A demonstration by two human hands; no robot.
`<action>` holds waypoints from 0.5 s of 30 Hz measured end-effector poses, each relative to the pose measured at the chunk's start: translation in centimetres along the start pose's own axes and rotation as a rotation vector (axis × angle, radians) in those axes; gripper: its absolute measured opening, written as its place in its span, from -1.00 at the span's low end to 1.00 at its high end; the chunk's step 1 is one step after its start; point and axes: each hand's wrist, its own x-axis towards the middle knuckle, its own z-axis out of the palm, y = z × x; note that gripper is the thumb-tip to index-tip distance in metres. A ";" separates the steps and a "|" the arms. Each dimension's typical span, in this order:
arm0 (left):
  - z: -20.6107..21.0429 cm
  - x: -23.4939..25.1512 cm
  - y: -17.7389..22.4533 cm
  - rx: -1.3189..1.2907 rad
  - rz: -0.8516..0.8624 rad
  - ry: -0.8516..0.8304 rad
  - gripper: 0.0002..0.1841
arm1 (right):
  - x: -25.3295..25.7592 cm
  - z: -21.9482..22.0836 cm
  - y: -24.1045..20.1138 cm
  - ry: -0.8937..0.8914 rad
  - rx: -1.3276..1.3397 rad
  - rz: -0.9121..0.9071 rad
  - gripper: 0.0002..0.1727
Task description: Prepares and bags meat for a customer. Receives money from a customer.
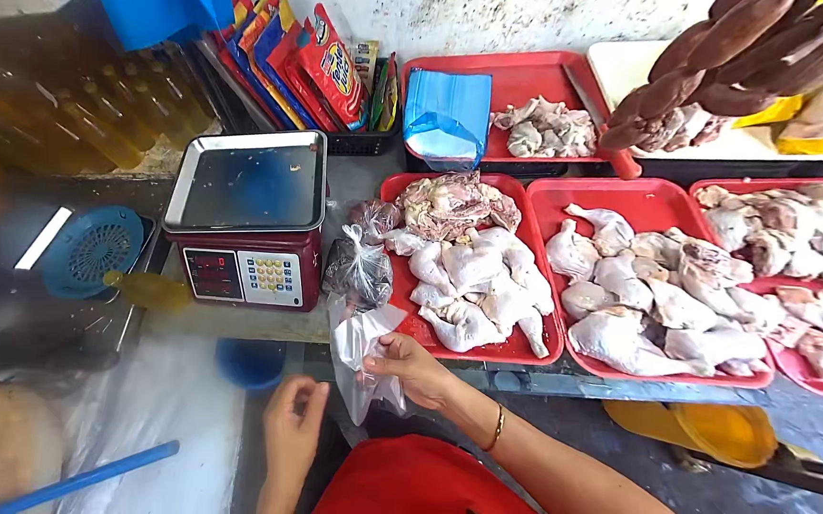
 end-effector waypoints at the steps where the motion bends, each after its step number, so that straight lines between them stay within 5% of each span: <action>1: 0.6 0.1 0.5 -0.002 0.022 -0.058 -0.67 | 0.1 0.5 0.6 0.008 -0.035 -0.015 -0.91; 5: 2.9 0.5 1.5 0.034 0.013 -0.111 -0.51 | 0.2 3.0 2.1 0.101 -0.063 -0.032 -0.58; 11: 1.8 0.6 0.1 0.158 0.039 0.051 -0.77 | 0.1 2.0 2.6 0.020 -0.205 -0.096 -0.90; 15: 1.5 0.1 -0.5 0.188 0.063 0.068 -0.80 | 0.1 2.7 1.7 0.067 -0.120 -0.054 -0.84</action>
